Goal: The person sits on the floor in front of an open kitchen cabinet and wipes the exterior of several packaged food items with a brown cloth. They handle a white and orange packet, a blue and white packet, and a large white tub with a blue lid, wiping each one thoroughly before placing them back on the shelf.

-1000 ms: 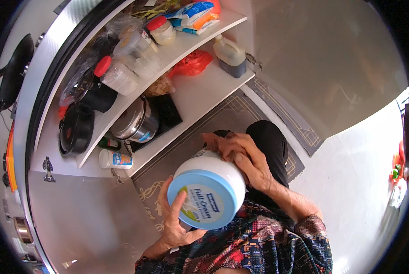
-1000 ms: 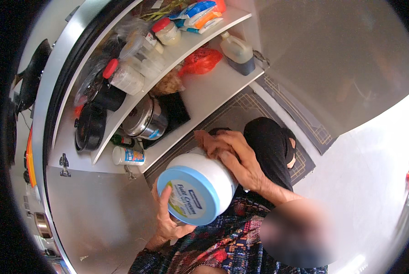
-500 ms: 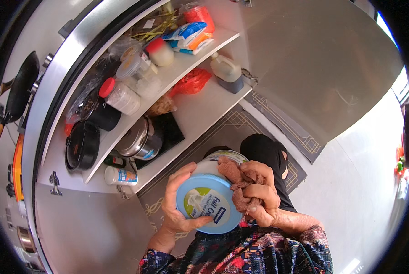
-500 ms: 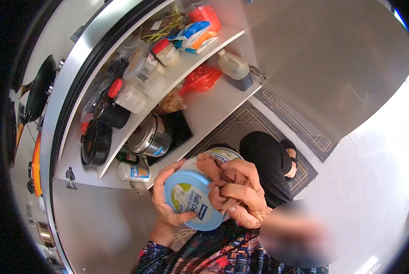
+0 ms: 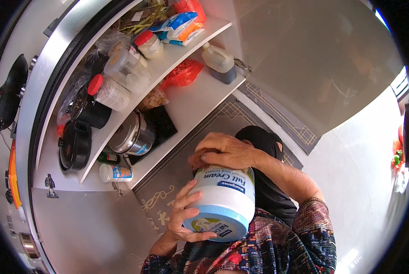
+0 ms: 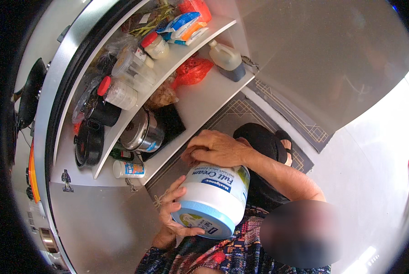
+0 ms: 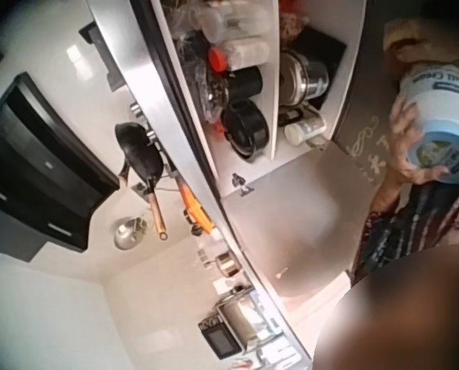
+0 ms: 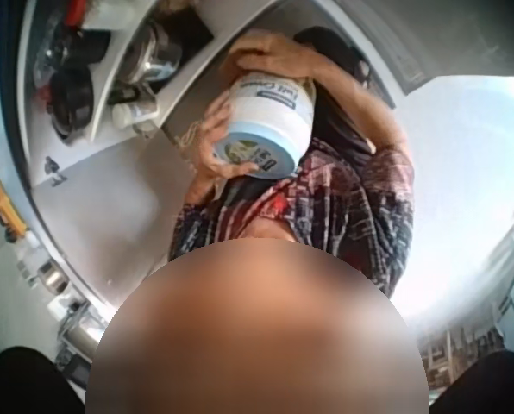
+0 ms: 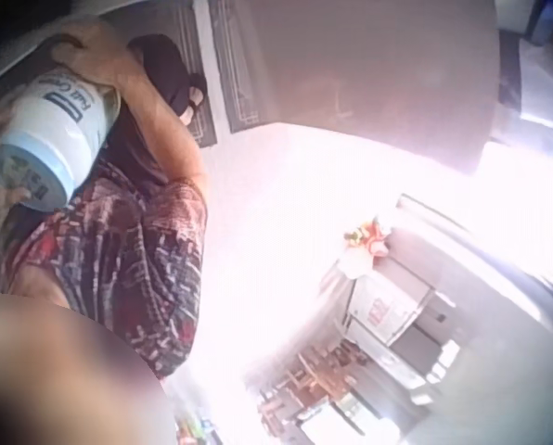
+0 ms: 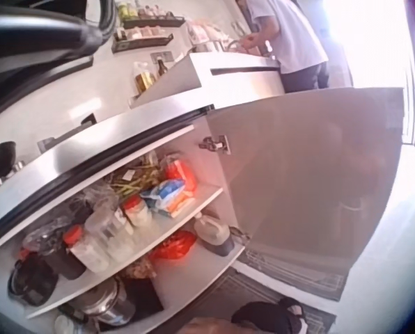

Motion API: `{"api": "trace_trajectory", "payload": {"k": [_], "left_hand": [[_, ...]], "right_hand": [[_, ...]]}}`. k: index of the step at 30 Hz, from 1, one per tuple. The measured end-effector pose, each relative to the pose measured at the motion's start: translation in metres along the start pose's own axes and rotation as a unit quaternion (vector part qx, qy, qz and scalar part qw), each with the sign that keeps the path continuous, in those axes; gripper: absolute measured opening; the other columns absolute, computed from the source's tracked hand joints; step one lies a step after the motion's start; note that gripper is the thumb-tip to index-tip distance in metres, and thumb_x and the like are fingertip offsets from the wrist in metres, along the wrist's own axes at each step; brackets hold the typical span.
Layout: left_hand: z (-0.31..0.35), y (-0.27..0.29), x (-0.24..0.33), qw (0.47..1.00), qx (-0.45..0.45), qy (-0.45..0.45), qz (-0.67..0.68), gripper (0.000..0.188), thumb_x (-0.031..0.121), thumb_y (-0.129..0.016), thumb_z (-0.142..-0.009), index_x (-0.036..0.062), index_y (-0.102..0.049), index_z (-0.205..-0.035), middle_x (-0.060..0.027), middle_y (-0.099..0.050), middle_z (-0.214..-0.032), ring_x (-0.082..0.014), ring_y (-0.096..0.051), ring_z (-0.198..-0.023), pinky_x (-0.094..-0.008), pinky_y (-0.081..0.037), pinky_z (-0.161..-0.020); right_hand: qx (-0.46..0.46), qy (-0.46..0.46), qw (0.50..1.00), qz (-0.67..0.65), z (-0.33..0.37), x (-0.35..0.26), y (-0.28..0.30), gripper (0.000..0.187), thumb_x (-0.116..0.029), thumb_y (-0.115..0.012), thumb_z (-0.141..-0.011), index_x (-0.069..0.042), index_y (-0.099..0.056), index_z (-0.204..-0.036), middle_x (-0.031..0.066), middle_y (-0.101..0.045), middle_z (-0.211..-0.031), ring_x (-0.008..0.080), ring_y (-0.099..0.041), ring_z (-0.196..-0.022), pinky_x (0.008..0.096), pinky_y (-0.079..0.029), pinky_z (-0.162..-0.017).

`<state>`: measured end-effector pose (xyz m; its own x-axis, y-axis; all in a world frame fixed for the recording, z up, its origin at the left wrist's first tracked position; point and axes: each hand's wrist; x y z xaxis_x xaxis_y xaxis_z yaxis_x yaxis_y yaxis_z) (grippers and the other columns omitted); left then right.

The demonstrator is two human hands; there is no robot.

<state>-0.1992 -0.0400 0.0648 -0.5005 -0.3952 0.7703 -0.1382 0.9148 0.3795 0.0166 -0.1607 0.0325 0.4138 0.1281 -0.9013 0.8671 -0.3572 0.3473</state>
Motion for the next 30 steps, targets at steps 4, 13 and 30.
{"api": "trace_trajectory", "payload": {"k": [4, 13, 30], "left_hand": [[0.014, 0.003, -0.001, 1.0, -0.008, 0.003, 0.016, 0.081, 0.029, -0.088, -0.06, 0.0169, -0.044, -0.126, -0.0174, -0.042, -0.135, -0.0447, -0.033, -0.13, -0.0578, -0.033, -0.104], [0.002, -0.007, -0.001, 0.983, 0.04, 0.107, 0.141, 0.133, 0.02, -0.091, -0.054, 0.0191, 0.006, -0.146, -0.0238, -0.006, -0.148, -0.0403, -0.019, -0.137, -0.0539, -0.026, -0.108], [-0.014, 0.007, 0.01, 0.979, -0.082, 0.136, 0.132, 0.139, 0.019, -0.09, -0.059, 0.0227, 0.018, -0.146, -0.0234, 0.007, -0.151, -0.0363, -0.016, -0.14, -0.0486, -0.03, -0.108]], "right_hand": [[0.107, -0.053, 0.993, -0.02, 0.034, 0.007, -0.009, 0.032, -0.025, -0.051, -0.091, -0.006, -0.057, -0.115, 0.0152, -0.057, -0.111, 0.0301, -0.053, -0.106, 0.0394, -0.042, -0.092], [0.032, 0.283, 0.953, -0.105, 0.073, -0.082, -0.003, 0.022, -0.016, -0.057, -0.088, -0.009, -0.067, -0.106, 0.0177, -0.049, -0.124, 0.0368, -0.046, -0.118, 0.0468, -0.034, -0.099], [-0.009, 0.182, 0.983, 0.002, 0.044, -0.074, -0.001, 0.033, -0.025, -0.048, -0.093, -0.008, -0.056, -0.12, 0.019, -0.046, -0.125, 0.0352, -0.045, -0.117, 0.0432, -0.035, -0.099]]}}
Point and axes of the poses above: each hand's wrist, its own z-axis away from the middle knuckle, its own y-axis out of the back of the hand, x = y × z
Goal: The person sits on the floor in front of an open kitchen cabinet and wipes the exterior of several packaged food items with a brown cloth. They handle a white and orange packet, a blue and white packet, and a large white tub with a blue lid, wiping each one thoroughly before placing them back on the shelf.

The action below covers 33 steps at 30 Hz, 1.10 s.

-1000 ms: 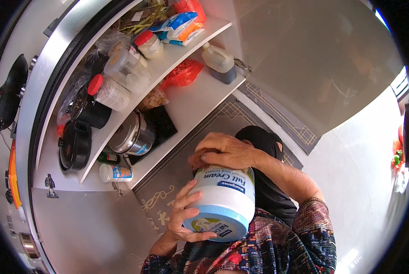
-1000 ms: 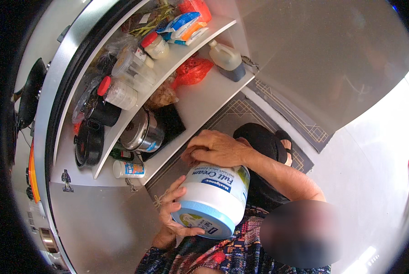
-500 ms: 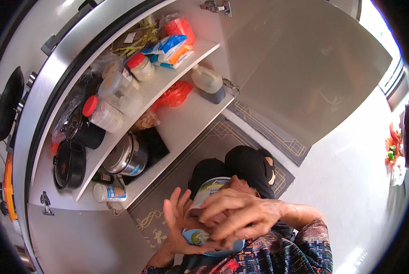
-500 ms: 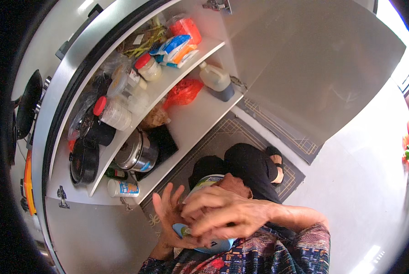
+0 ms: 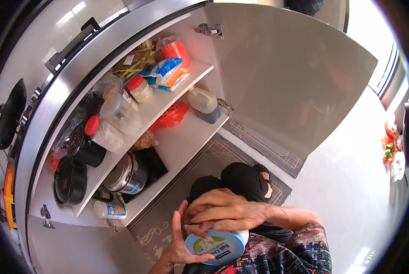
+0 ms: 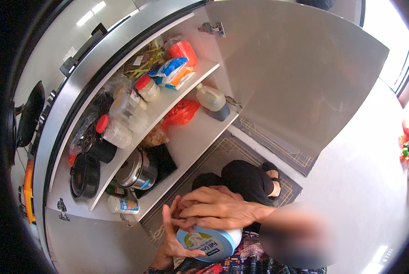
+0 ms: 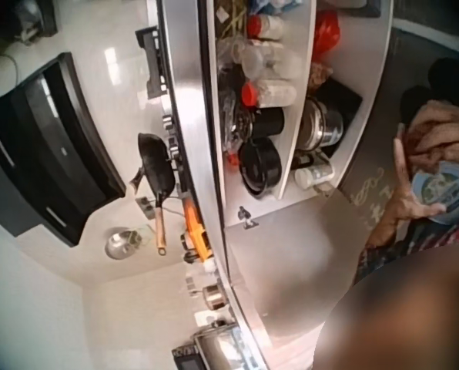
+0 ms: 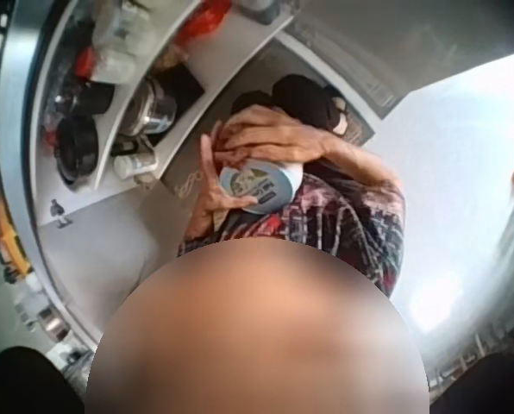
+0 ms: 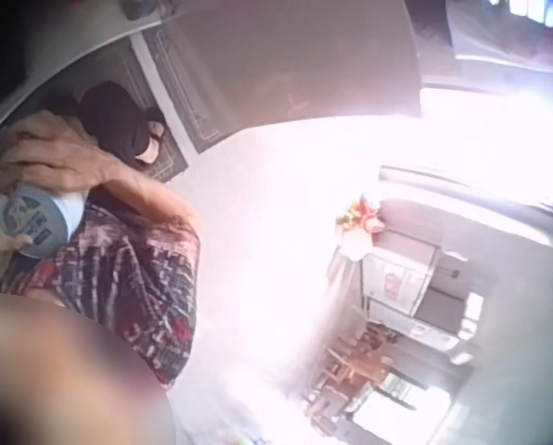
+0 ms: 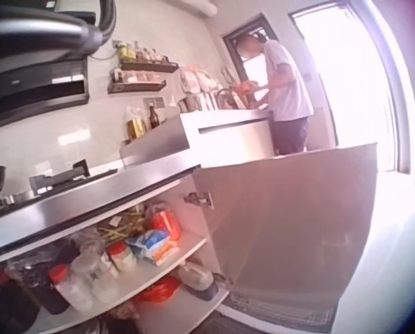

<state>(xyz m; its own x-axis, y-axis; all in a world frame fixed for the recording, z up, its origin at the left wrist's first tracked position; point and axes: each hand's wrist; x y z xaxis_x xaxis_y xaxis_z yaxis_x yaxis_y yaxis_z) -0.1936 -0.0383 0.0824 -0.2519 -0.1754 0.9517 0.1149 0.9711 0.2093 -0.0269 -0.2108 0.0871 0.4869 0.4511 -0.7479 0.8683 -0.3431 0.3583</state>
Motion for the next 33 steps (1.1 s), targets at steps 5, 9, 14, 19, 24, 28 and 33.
{"api": "trace_trajectory", "payload": {"k": [5, 9, 14, 19, 24, 28, 33], "left_hand": [[-0.002, 0.0, -0.011, 1.0, -0.005, 0.021, 0.021, 0.141, 0.015, -0.091, -0.053, 0.0258, 0.013, -0.147, -0.0222, 0.0, -0.152, -0.0354, -0.019, -0.139, -0.049, -0.028, -0.109], [-0.002, 0.001, -0.01, 0.999, -0.032, 0.036, 0.014, 0.137, 0.02, -0.09, -0.058, 0.0275, 0.013, -0.147, -0.023, 0.003, -0.152, -0.0367, -0.017, -0.139, -0.0496, -0.026, -0.109], [-0.006, 0.003, -0.007, 0.998, -0.044, 0.055, -0.007, 0.141, 0.026, -0.091, -0.056, 0.03, 0.018, -0.145, -0.022, 0.013, -0.15, -0.0382, -0.015, -0.139, -0.0501, -0.025, -0.109], [-0.006, 0.005, -0.004, 0.998, -0.005, 0.05, -0.035, 0.143, 0.034, -0.091, -0.054, 0.0284, 0.02, -0.144, -0.0219, 0.024, -0.147, -0.0392, 0.003, -0.14, -0.0527, -0.022, -0.11], [0.004, 0.006, -0.006, 0.991, 0.033, 0.017, -0.128, 0.14, 0.037, -0.093, -0.049, 0.0186, 0.006, -0.146, -0.0226, 0.002, -0.151, -0.0382, -0.011, -0.14, -0.052, -0.021, -0.111], [0.0, 0.014, 0.008, 0.976, -0.006, 0.014, -0.219, 0.108, 0.036, -0.093, -0.048, 0.0124, -0.038, -0.138, -0.025, -0.014, -0.15, -0.0396, -0.015, -0.14, -0.0526, -0.019, -0.111], [0.007, 0.014, -0.002, 0.996, -0.013, 0.037, -0.082, 0.097, 0.036, -0.089, -0.057, 0.0162, -0.039, -0.137, -0.0181, -0.023, -0.149, -0.039, -0.013, -0.14, -0.0553, -0.015, -0.111]], "right_hand": [[0.113, -0.112, 0.964, -0.213, 0.083, -0.026, -0.012, 0.04, -0.023, -0.055, -0.091, -0.008, -0.054, -0.128, 0.0206, -0.04, -0.137, 0.0315, -0.036, -0.131, 0.0439, -0.027, -0.108], [0.188, -0.186, 0.955, -0.137, 0.115, -0.03, -0.022, 0.037, -0.015, -0.062, -0.086, -0.007, -0.06, -0.121, 0.0191, -0.056, -0.12, 0.0303, -0.05, -0.116, 0.0412, -0.036, -0.1], [0.219, -0.113, 0.969, -0.006, 0.065, -0.009, -0.011, 0.031, -0.017, -0.061, -0.083, -0.001, -0.062, -0.109, 0.0164, -0.059, -0.102, 0.0294, -0.054, -0.092, 0.0383, -0.042, -0.081], [0.017, 0.013, 1.0, 0.002, -0.024, 0.028, -0.002, 0.032, -0.023, -0.051, -0.086, -0.001, -0.06, -0.108, 0.0167, -0.057, -0.104, 0.0335, -0.052, -0.098, 0.0409, -0.041, -0.086], [-0.08, -0.207, 0.967, -0.123, -0.043, 0.07, -0.011, 0.033, -0.021, -0.047, -0.086, -0.001, -0.058, -0.11, 0.0185, -0.061, -0.106, 0.0331, -0.058, -0.101, 0.0392, -0.044, -0.09], [0.063, -0.312, 0.94, -0.126, -0.015, 0.078, -0.017, 0.034, -0.021, -0.047, -0.087, -0.002, -0.057, -0.113, 0.019, -0.062, -0.109, 0.034, -0.058, -0.104, 0.0384, -0.044, -0.092], [0.206, -0.378, 0.901, -0.055, 0.042, 0.061, -0.026, 0.037, -0.023, -0.043, -0.093, -0.003, -0.046, -0.124, 0.0222, -0.059, -0.112, 0.0337, -0.058, -0.105, 0.0378, -0.045, -0.091]]}}
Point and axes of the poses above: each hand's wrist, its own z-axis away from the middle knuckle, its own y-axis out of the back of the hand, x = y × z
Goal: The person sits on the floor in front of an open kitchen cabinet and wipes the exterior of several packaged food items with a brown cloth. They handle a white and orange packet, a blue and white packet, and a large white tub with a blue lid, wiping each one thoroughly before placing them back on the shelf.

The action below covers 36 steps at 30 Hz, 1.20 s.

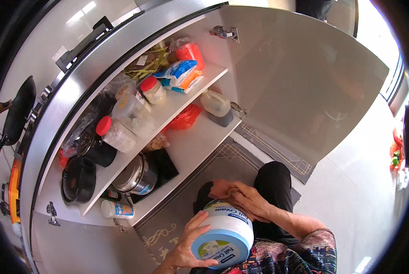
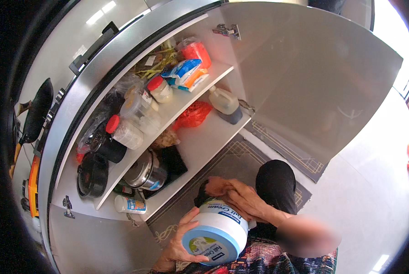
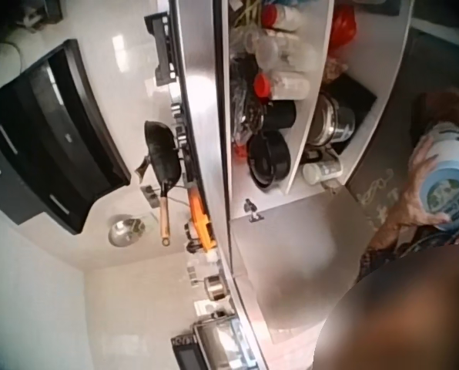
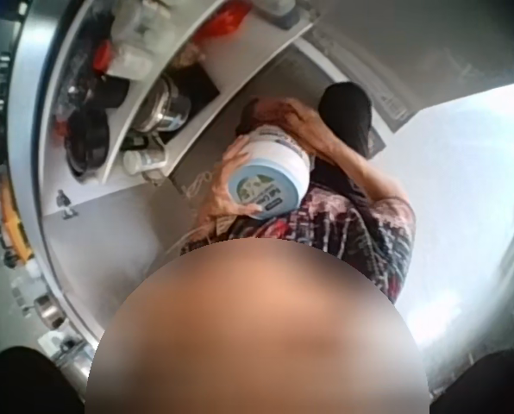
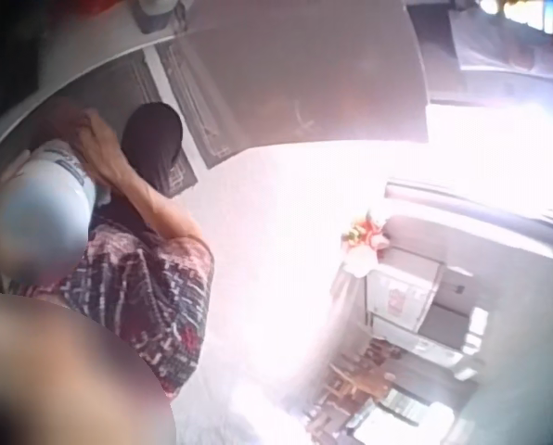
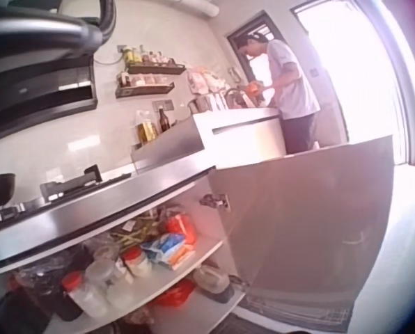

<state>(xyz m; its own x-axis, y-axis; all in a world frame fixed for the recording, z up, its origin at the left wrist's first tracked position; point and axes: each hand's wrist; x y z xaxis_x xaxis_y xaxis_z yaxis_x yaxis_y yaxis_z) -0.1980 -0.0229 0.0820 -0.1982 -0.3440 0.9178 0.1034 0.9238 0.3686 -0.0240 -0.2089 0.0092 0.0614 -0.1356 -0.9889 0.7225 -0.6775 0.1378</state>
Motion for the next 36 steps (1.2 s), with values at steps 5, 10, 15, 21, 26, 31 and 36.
{"api": "trace_trajectory", "payload": {"k": [5, 10, 15, 21, 26, 31, 36], "left_hand": [[0.004, -0.004, 0.002, 1.0, 0.023, -0.013, -0.013, 0.094, 0.032, -0.089, -0.058, 0.0165, -0.039, -0.136, -0.0177, -0.027, -0.146, -0.0387, -0.02, -0.137, -0.0536, -0.02, -0.111], [0.007, -0.008, -0.001, 0.999, 0.038, -0.023, -0.007, 0.093, 0.031, -0.09, -0.057, 0.0152, -0.04, -0.134, -0.0192, -0.027, -0.145, -0.0388, -0.022, -0.137, -0.0554, -0.017, -0.11], [0.01, -0.008, -0.001, 0.998, 0.053, -0.022, 0.008, 0.093, 0.029, -0.091, -0.056, 0.0136, -0.037, -0.131, -0.0203, -0.03, -0.141, -0.039, -0.024, -0.135, -0.0527, -0.021, -0.109], [0.013, -0.011, -0.013, 0.995, 0.066, -0.042, 0.054, 0.102, 0.031, -0.092, -0.052, 0.0094, -0.031, -0.131, -0.0235, -0.029, -0.14, -0.0359, -0.026, -0.134, -0.0504, -0.019, -0.11], [0.026, -0.025, -0.034, 0.97, 0.173, 0.068, 0.156, 0.135, 0.042, -0.088, -0.046, 0.0097, -0.006, -0.148, -0.0228, -0.022, -0.146, -0.0342, -0.025, -0.136, -0.0464, -0.017, -0.112], [0.029, -0.038, -0.051, 0.916, 0.125, 0.235, 0.298, 0.136, 0.044, -0.086, -0.047, 0.0089, -0.004, -0.149, -0.0202, -0.02, -0.148, -0.0311, -0.025, -0.137, -0.0429, -0.016, -0.113], [0.032, -0.032, -0.067, 0.918, 0.14, 0.204, 0.31, 0.115, 0.036, -0.08, -0.059, 0.0049, -0.015, -0.148, -0.0163, -0.022, -0.15, -0.0277, -0.029, -0.136, -0.0397, -0.019, -0.113]], "right_hand": [[0.1, -0.029, 0.993, -0.062, 0.054, 0.016, -0.009, 0.031, -0.016, -0.041, -0.097, -0.002, -0.043, -0.125, 0.021, -0.053, -0.113, 0.0313, -0.053, -0.106, 0.0337, -0.043, -0.091], [0.065, 0.192, 0.979, -0.036, 0.063, -0.027, -0.011, 0.031, -0.009, -0.05, -0.091, -0.005, -0.051, -0.122, 0.0192, -0.05, -0.122, 0.0336, -0.048, -0.117, 0.0408, -0.037, -0.099], [-0.035, 0.398, 0.916, 0.041, 0.036, -0.07, -0.01, 0.035, -0.02, -0.056, -0.087, -0.003, -0.053, -0.118, 0.0209, -0.051, -0.121, 0.0383, -0.05, -0.111, 0.0455, -0.04, -0.093], [-0.052, 0.246, 0.968, 0.011, -0.001, -0.036, -0.008, 0.035, -0.019, -0.054, -0.089, 0.003, -0.053, -0.116, 0.0203, -0.056, -0.103, 0.0319, -0.057, -0.095, 0.0406, -0.045, -0.084], [-0.026, 0.118, 0.986, -0.112, 0.022, -0.019, -0.005, 0.037, -0.023, -0.051, -0.093, 0.0, -0.049, -0.122, 0.0134, -0.057, -0.099, 0.0204, -0.057, -0.092, 0.0325, -0.046, -0.081], [0.007, 0.038, 0.986, -0.16, 0.035, -0.002, -0.005, 0.041, -0.024, -0.052, -0.092, -0.004, -0.045, -0.127, 0.0075, -0.057, -0.094, 0.014, -0.055, -0.088, 0.0274, -0.044, -0.08], [0.066, 0.048, 0.958, -0.273, 0.046, 0.019, -0.017, 0.043, -0.021, -0.052, -0.089, -0.001, -0.044, -0.126, 0.0095, -0.058, -0.102, 0.0153, -0.055, -0.09, 0.0277, -0.044, -0.082]]}}
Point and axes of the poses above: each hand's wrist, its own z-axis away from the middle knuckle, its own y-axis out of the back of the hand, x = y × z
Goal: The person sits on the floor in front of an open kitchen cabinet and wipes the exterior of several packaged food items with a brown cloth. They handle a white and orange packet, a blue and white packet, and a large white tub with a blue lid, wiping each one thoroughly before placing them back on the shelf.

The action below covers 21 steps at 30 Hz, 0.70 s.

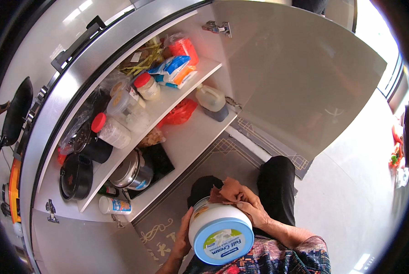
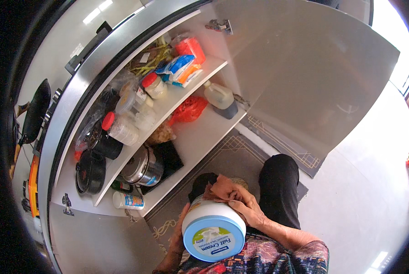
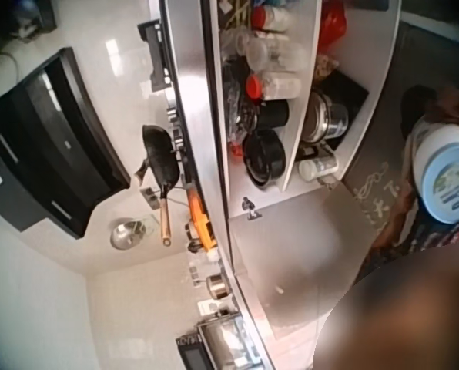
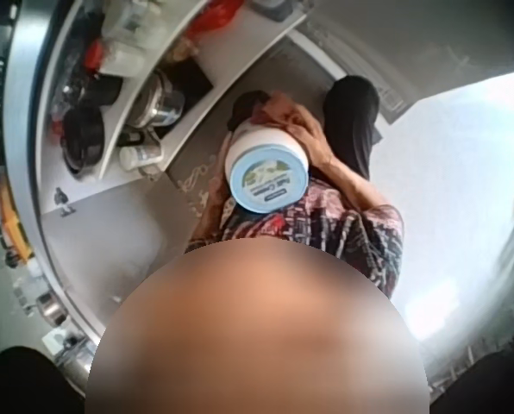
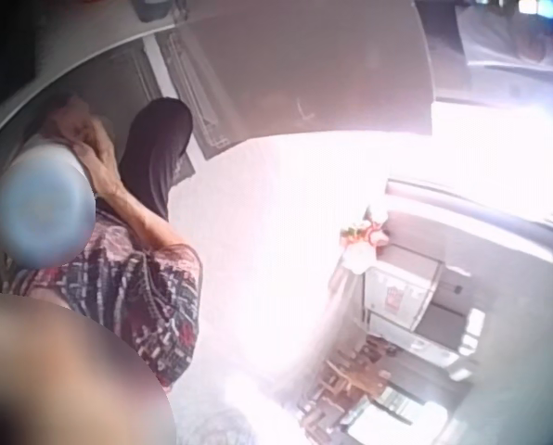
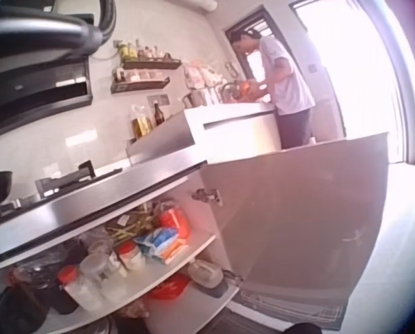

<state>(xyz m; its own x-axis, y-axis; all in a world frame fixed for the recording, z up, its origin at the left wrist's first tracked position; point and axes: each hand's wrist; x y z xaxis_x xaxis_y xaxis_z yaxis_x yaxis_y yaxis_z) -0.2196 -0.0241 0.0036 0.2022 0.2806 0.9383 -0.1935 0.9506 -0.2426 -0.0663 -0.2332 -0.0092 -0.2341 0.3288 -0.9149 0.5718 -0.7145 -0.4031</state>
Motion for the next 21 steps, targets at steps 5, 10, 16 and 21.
{"api": "trace_trajectory", "payload": {"k": [5, 10, 16, 21], "left_hand": [[-0.009, -0.006, 0.002, 0.989, 0.03, -0.086, 0.117, 0.081, 0.019, -0.067, -0.078, 0.003, -0.025, -0.145, -0.0175, -0.036, -0.144, -0.0281, -0.04, -0.13, -0.042, -0.03, -0.109], [-0.031, -0.008, -0.015, 0.98, 0.004, -0.042, 0.195, 0.075, 0.027, -0.064, -0.084, 0.0067, -0.025, -0.145, -0.0175, -0.037, -0.143, -0.0282, -0.044, -0.127, -0.045, -0.042, -0.102], [-0.074, -0.031, -0.024, 0.949, -0.098, 0.043, 0.296, 0.083, 0.044, -0.062, -0.084, 0.0159, -0.018, -0.148, -0.0165, -0.036, -0.143, -0.0319, -0.044, -0.126, -0.0473, -0.039, -0.103], [-0.099, -0.011, -0.043, 0.979, -0.118, 0.1, 0.131, 0.081, 0.06, -0.048, -0.086, 0.0157, -0.021, -0.148, -0.0156, -0.037, -0.143, -0.0341, -0.04, -0.129, -0.0479, -0.033, -0.107]], "right_hand": [[0.055, 0.005, 0.992, -0.11, 0.016, -0.011, 0.0, 0.047, -0.018, -0.05, -0.086, 0.003, -0.042, -0.128, 0.0124, -0.056, -0.115, 0.0184, -0.055, -0.102, 0.0308, -0.043, -0.091], [0.116, 0.04, 0.979, -0.165, 0.027, -0.017, -0.002, 0.049, -0.019, -0.047, -0.085, 0.003, -0.041, -0.128, 0.0142, -0.054, -0.121, 0.0195, -0.052, -0.11, 0.0313, -0.039, -0.097], [0.23, 0.029, 0.964, -0.132, 0.029, -0.006, 0.011, 0.04, -0.017, -0.048, -0.087, 0.001, -0.047, -0.123, 0.0111, -0.057, -0.111, 0.0175, -0.056, -0.097, 0.0288, -0.045, -0.087], [0.263, 0.048, 0.963, 0.024, 0.008, 0.002, 0.024, 0.036, -0.016, -0.051, -0.088, -0.001, -0.05, -0.12, 0.0097, -0.058, -0.106, 0.0163, -0.058, -0.09, 0.0274, -0.048, -0.079]]}}
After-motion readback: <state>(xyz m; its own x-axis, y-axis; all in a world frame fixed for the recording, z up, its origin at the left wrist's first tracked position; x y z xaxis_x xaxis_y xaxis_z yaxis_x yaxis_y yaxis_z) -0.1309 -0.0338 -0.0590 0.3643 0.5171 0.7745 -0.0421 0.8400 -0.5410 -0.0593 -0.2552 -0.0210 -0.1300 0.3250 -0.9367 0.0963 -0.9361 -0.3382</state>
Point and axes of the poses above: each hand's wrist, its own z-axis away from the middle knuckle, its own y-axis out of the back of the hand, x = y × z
